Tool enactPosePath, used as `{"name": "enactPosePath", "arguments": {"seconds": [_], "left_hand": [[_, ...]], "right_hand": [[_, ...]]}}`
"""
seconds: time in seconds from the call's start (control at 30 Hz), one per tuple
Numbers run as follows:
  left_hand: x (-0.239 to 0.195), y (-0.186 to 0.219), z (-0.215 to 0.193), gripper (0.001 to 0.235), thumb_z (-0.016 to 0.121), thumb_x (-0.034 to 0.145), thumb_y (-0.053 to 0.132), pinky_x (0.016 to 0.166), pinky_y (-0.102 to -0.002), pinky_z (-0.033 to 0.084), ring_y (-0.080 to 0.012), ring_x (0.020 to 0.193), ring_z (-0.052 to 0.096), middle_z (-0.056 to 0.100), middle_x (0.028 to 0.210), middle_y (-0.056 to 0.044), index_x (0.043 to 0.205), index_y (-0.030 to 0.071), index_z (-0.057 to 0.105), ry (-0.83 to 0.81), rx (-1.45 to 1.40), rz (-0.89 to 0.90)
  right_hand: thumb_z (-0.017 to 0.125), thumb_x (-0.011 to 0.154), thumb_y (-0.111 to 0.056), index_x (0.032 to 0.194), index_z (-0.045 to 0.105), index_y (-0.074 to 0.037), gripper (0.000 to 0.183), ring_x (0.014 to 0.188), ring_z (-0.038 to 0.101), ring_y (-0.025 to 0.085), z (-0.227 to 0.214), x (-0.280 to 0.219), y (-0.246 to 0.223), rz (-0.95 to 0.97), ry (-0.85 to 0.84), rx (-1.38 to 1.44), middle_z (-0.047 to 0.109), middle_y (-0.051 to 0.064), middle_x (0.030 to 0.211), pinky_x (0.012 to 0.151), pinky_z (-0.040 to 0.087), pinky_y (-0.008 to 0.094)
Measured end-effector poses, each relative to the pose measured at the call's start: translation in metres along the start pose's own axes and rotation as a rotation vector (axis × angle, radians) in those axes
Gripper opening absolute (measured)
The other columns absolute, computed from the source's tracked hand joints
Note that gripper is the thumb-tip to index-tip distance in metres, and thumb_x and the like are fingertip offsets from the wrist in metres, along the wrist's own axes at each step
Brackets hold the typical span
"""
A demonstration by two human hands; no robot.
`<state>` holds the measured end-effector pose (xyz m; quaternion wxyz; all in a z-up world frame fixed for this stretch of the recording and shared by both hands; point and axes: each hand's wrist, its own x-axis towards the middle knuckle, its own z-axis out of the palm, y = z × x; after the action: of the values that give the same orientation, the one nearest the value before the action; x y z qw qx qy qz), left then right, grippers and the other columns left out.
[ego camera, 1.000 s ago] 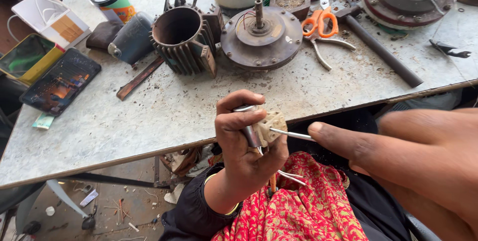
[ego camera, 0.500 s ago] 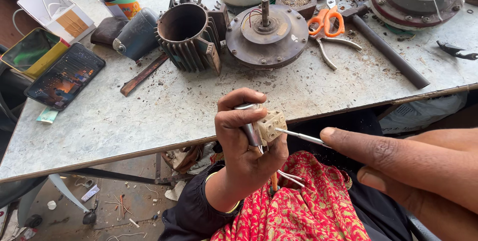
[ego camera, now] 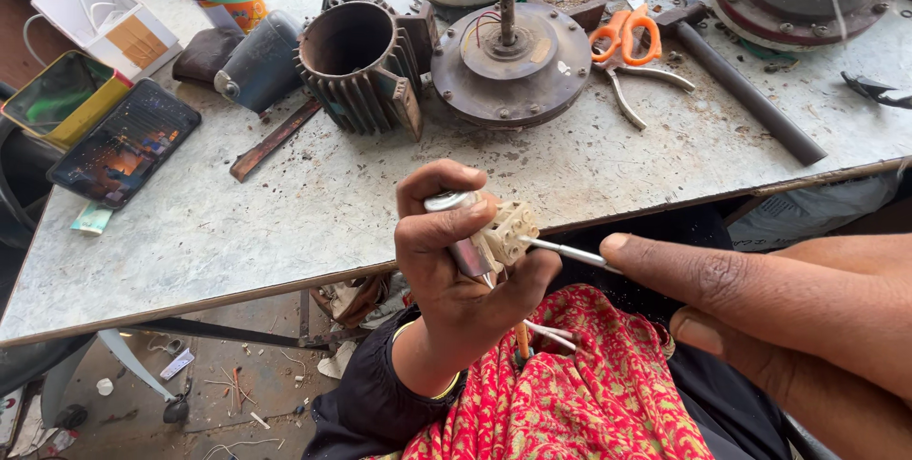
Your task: The person uses a screwdriver to tighten screws on a small white electrical component with wires. They repeatedly adjust the component and tighten the screws while seated at a cluttered workbench.
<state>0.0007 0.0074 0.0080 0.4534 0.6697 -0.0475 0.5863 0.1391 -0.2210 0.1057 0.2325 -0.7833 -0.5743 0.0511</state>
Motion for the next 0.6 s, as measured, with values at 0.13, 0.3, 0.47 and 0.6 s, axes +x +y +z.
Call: {"name": "enactPosePath", "arguments": {"seconds": [0.13,0.3,0.47,0.6], "left_hand": [[0.006,0.004,0.001,0.048,0.076,0.094,0.022,0.088,-0.026,0.054,-0.0123,0.102,0.059,0.042,0.145,-0.01,0.132,0.01,0.049,0.011,-0.557,-0.309],[0.007,-0.005,0.018,0.075,0.07,0.103,0.014,0.082,-0.029,0.059,-0.0129,0.095,0.066,0.051,0.144,-0.013,0.157,0.024,0.02,0.036,-1.05,-0.348],[0.006,-0.009,0.012,0.077,0.073,0.103,0.011,0.071,-0.031,0.061,-0.017,0.087,0.068,0.057,0.114,-0.013,0.163,0.012,0.024,0.009,-1.247,-0.569],[0.006,-0.005,0.003,0.061,0.07,0.11,0.024,0.055,-0.024,0.051,-0.0106,0.069,0.06,0.056,0.095,-0.007,0.153,0.005,0.032,0.045,-1.255,-0.556]], "right_hand": [[0.067,0.086,-0.024,0.142,0.067,-0.036,0.057,0.084,0.073,0.011,0.003,-0.001,0.006,-0.023,0.061,0.012,0.078,-0.004,0.096,0.074,0.056,0.029],[0.067,0.087,-0.023,0.141,0.066,-0.033,0.056,0.086,0.074,0.012,0.016,0.037,0.004,-0.2,-0.007,0.036,0.078,-0.002,0.098,0.075,0.056,0.03],[0.066,0.087,-0.021,0.141,0.066,-0.031,0.055,0.088,0.074,0.013,0.023,0.064,-0.003,-0.273,-0.018,0.032,0.079,0.0,0.101,0.077,0.056,0.031],[0.065,0.088,-0.02,0.141,0.066,-0.029,0.054,0.089,0.075,0.014,0.024,0.073,-0.001,-0.264,-0.014,0.029,0.079,0.001,0.103,0.079,0.056,0.031]]}}
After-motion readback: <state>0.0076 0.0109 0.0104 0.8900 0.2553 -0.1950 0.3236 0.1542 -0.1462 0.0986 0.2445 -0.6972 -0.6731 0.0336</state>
